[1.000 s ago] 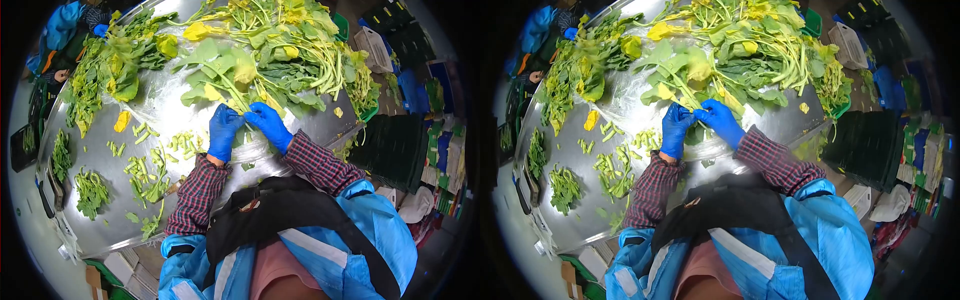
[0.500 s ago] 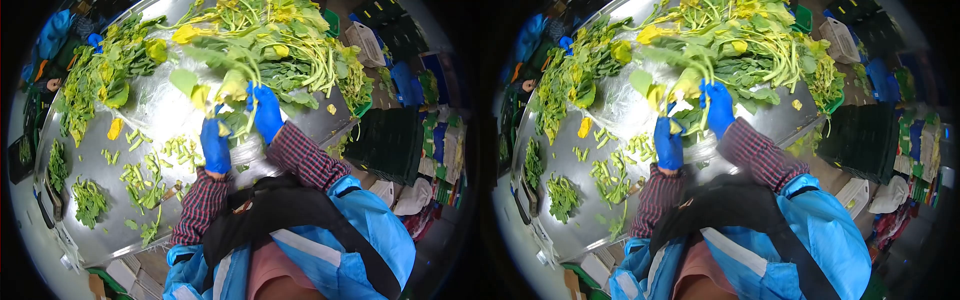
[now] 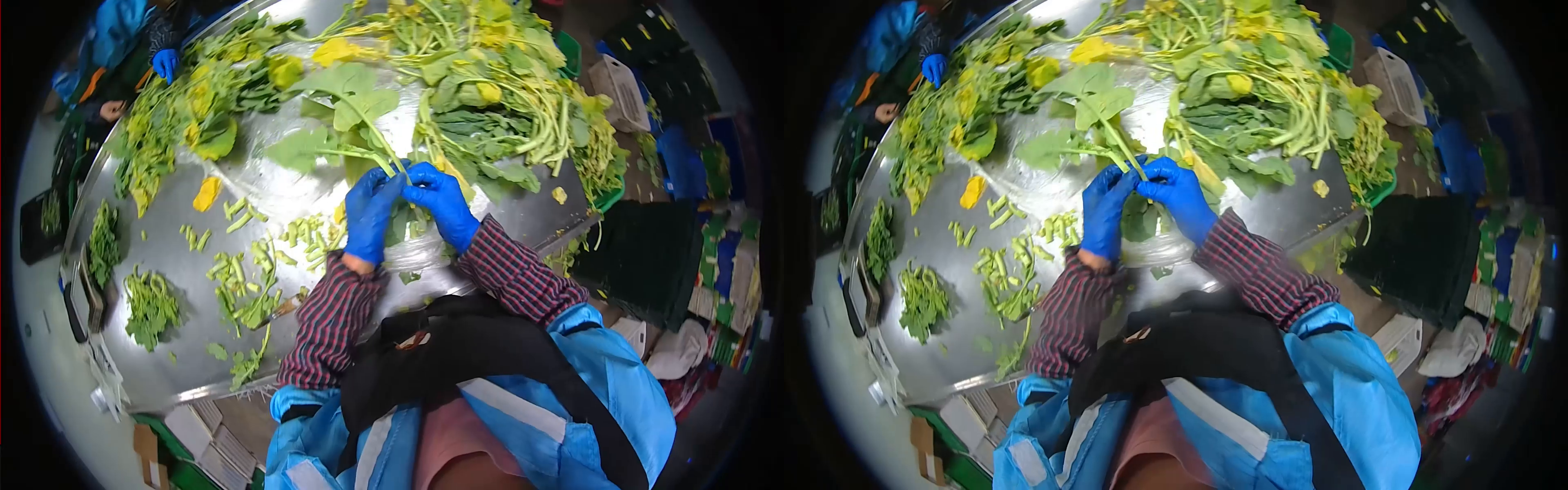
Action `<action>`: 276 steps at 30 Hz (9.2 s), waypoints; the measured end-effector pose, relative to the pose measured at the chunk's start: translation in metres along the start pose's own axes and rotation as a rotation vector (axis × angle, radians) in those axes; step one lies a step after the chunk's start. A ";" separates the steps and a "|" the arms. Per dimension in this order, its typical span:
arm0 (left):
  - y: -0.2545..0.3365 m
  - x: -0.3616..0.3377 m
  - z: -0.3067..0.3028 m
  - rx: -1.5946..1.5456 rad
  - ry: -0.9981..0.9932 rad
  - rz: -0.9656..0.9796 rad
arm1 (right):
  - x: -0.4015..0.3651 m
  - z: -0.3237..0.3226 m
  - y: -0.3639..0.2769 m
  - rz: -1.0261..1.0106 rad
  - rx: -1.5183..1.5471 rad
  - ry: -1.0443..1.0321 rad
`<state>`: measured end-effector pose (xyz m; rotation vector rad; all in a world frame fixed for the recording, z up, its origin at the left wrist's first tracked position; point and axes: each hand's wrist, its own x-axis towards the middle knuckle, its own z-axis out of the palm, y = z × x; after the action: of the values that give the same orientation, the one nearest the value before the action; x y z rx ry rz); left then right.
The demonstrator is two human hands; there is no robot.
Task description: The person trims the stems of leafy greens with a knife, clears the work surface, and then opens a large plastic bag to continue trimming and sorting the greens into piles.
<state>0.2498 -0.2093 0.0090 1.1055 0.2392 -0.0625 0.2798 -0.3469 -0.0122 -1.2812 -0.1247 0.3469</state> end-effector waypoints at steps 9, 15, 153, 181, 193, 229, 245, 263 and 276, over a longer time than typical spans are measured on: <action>-0.016 -0.016 0.016 0.176 0.196 0.306 | 0.016 -0.007 -0.015 0.240 0.221 0.206; -0.008 -0.032 0.000 0.176 0.147 0.436 | 0.052 -0.091 0.022 0.253 -0.144 0.375; 0.054 -0.240 -0.305 -1.008 0.232 0.550 | -0.052 0.271 0.086 0.648 -0.418 -0.749; -0.105 0.081 -0.117 1.749 0.115 0.277 | 0.154 -0.067 0.057 -0.760 -1.754 -0.149; -0.119 0.073 -0.071 1.996 0.304 -0.221 | 0.189 -0.383 -0.031 -0.033 -1.384 0.187; -0.087 0.043 0.153 0.664 -0.246 0.204 | 0.009 -0.239 0.047 0.252 -0.589 0.050; -0.056 0.150 -0.033 1.266 0.303 -0.123 | -0.050 -0.380 -0.161 0.007 -0.798 0.533; -0.048 0.038 0.010 0.313 -0.110 -0.101 | 0.019 -0.049 -0.031 0.188 -0.525 -0.071; -0.087 0.014 -0.076 0.724 0.045 -0.070 | 0.028 -0.127 -0.051 0.243 -0.175 0.346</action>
<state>0.2370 -0.1791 -0.1026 1.8195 0.3063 -0.1977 0.3517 -0.4661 -0.0032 -1.5154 0.3027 0.3216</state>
